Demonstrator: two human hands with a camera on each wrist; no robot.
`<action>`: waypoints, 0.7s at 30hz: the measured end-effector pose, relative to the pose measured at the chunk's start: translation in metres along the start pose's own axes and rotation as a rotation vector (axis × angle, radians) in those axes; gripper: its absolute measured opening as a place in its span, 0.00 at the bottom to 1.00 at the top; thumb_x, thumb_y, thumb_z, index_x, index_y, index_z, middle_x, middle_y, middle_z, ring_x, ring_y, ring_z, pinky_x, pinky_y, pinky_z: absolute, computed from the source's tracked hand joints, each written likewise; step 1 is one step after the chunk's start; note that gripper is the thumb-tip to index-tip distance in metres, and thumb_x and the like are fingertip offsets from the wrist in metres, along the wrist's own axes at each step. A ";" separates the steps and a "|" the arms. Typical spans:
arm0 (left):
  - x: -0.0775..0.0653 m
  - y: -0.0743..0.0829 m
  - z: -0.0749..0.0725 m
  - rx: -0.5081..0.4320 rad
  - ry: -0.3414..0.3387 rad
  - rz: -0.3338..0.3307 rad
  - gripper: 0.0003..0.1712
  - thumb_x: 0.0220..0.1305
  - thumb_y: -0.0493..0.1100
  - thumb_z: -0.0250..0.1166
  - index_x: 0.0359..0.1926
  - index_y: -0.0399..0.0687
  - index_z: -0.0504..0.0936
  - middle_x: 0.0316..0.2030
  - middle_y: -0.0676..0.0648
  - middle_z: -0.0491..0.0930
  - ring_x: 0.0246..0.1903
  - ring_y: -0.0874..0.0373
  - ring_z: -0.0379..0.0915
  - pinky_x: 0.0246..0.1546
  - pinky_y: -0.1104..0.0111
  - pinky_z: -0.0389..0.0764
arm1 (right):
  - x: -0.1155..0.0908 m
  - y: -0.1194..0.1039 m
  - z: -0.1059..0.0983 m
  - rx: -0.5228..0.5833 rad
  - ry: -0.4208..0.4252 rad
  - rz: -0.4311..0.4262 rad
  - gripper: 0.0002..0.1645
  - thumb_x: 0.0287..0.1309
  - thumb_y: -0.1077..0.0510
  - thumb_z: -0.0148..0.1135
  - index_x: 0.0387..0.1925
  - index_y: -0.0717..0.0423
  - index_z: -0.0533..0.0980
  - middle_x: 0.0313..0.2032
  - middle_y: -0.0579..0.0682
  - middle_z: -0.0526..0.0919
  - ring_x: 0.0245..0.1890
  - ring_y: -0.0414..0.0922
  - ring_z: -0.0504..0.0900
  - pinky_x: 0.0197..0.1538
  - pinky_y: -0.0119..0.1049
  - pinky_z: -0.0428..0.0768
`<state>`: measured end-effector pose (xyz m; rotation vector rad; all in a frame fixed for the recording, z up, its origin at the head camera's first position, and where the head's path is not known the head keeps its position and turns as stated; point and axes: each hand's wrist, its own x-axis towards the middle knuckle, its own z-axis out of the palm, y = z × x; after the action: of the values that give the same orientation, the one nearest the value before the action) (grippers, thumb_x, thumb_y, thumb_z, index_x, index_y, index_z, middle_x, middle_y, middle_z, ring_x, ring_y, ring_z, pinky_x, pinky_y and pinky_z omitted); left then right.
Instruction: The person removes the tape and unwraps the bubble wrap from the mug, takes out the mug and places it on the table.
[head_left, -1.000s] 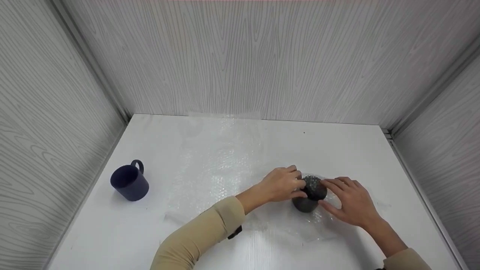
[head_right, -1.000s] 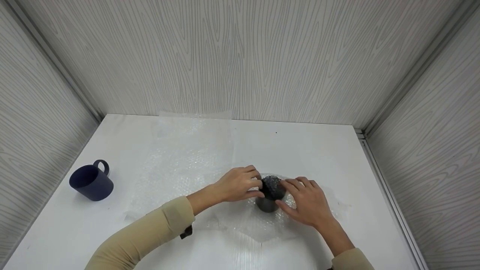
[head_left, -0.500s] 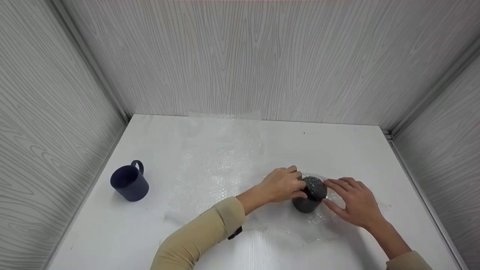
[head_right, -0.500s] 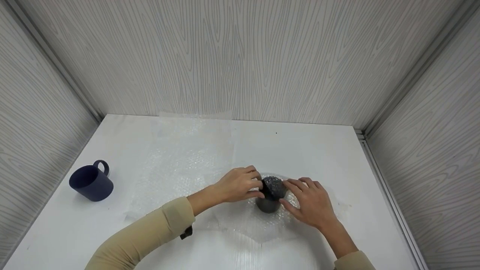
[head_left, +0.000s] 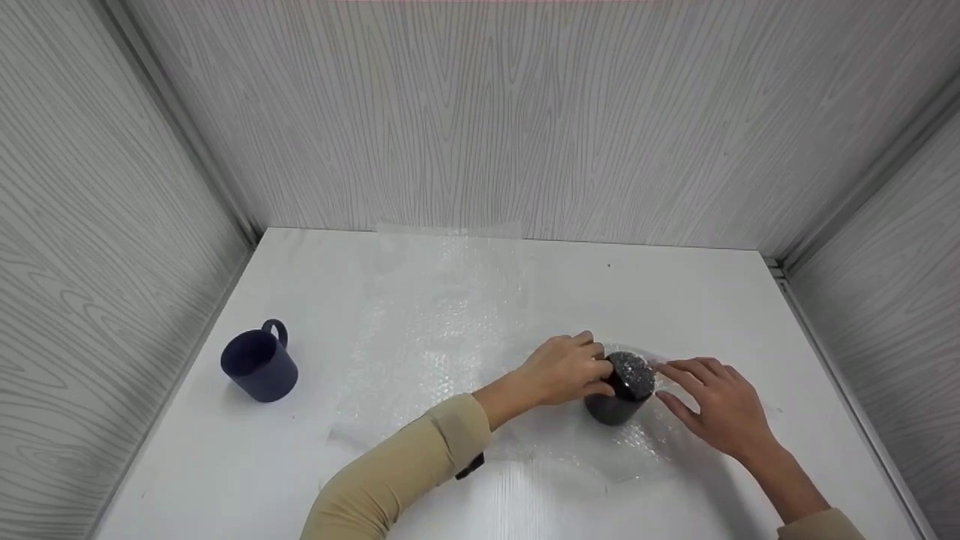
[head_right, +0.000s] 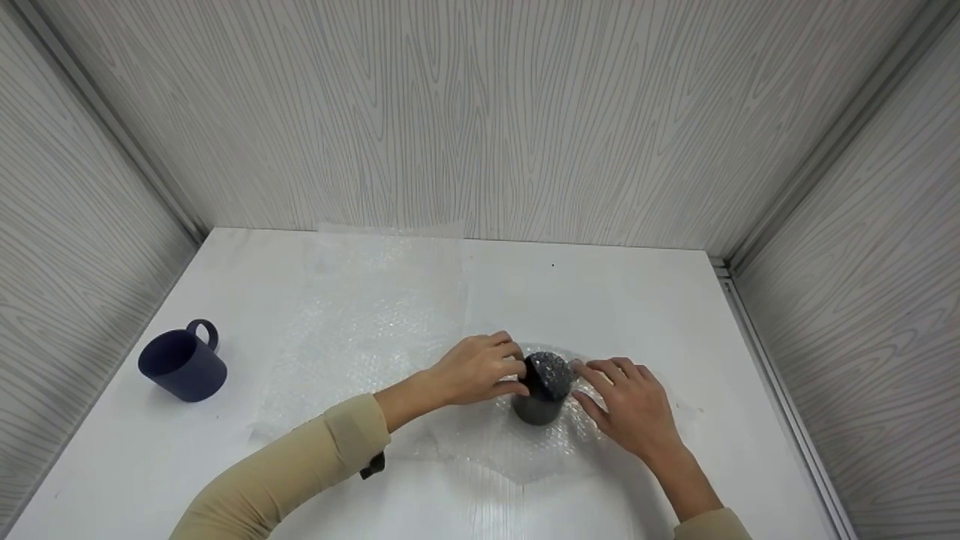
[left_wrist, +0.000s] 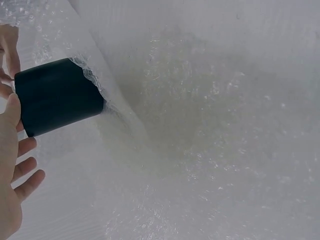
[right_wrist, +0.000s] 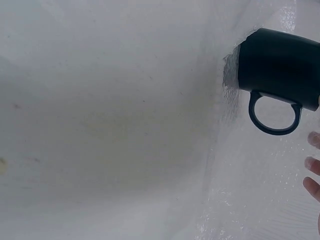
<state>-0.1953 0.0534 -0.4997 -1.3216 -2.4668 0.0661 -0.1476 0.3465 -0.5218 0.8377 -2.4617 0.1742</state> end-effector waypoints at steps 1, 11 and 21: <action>0.000 0.000 0.000 -0.001 -0.002 -0.002 0.23 0.72 0.71 0.56 0.43 0.65 0.88 0.43 0.60 0.88 0.43 0.63 0.81 0.38 0.74 0.83 | 0.000 0.000 0.000 -0.004 0.001 0.002 0.28 0.56 0.47 0.75 0.58 0.49 0.84 0.47 0.52 0.90 0.47 0.55 0.87 0.47 0.54 0.87; 0.000 0.000 0.000 -0.002 0.002 -0.008 0.23 0.72 0.71 0.55 0.44 0.65 0.88 0.43 0.60 0.87 0.43 0.62 0.81 0.38 0.74 0.84 | 0.001 0.001 0.003 -0.026 0.031 0.012 0.24 0.53 0.52 0.77 0.54 0.47 0.86 0.41 0.51 0.89 0.42 0.53 0.87 0.42 0.52 0.87; -0.002 0.001 0.002 0.004 0.021 -0.011 0.23 0.72 0.71 0.56 0.43 0.65 0.87 0.43 0.60 0.87 0.43 0.63 0.81 0.38 0.74 0.84 | 0.005 0.006 0.004 -0.033 0.100 -0.031 0.23 0.51 0.55 0.77 0.52 0.48 0.87 0.38 0.50 0.89 0.36 0.52 0.87 0.35 0.49 0.86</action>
<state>-0.1944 0.0525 -0.5023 -1.3008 -2.4551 0.0542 -0.1561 0.3474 -0.5229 0.8328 -2.3512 0.1603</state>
